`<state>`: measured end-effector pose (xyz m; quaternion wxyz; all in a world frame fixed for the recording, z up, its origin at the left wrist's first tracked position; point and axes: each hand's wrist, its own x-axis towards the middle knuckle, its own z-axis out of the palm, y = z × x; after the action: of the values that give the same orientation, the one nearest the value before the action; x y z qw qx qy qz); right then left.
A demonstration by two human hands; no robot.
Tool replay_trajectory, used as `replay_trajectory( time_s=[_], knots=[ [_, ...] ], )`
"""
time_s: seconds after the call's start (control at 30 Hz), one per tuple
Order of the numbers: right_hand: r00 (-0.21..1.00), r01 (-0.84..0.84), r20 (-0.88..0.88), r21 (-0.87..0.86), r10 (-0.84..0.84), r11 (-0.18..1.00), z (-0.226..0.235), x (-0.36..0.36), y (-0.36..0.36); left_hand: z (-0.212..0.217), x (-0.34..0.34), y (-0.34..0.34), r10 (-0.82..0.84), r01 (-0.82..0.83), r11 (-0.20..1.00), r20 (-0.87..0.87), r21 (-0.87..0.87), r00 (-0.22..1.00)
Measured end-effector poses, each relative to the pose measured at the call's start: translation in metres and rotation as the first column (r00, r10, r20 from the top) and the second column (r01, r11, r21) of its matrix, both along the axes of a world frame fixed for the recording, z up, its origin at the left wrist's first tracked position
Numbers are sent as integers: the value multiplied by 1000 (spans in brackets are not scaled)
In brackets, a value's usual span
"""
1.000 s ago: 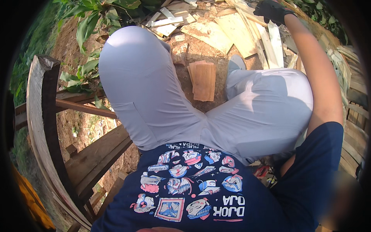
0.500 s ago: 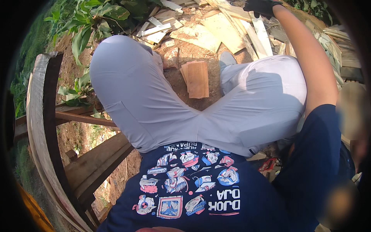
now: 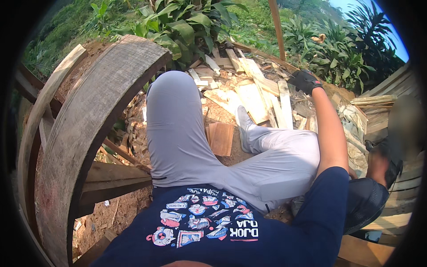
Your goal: The person sits on the ground and sands a small rectangular block of wood using a sanding block. They rotate the block to sand different sides and edges, then place it down and pick up a larger plank to sand its surface.
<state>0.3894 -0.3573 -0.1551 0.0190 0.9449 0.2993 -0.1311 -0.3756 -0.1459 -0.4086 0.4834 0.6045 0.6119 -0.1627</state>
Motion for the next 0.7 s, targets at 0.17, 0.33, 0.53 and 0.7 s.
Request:
replay_trajectory(
  time_s=[0.17,0.33,0.53,0.7],
  knots=[
    [998,-56,34,123,52,991,-2,-28,38,22,-9,-17,53,-52,999,-45,15,998],
    [944,102,-321,484,68,869,-55,-73,13,16,-12,-19,-71,70,997,-37,-26,997],
    [820,279,-553,613,149,739,-95,-121,21,43,-22,-20,-320,332,913,-87,238,943],
    [839,223,-512,634,186,740,-111,-118,63,98,-20,-29,-282,369,877,-292,307,914]
  ],
)
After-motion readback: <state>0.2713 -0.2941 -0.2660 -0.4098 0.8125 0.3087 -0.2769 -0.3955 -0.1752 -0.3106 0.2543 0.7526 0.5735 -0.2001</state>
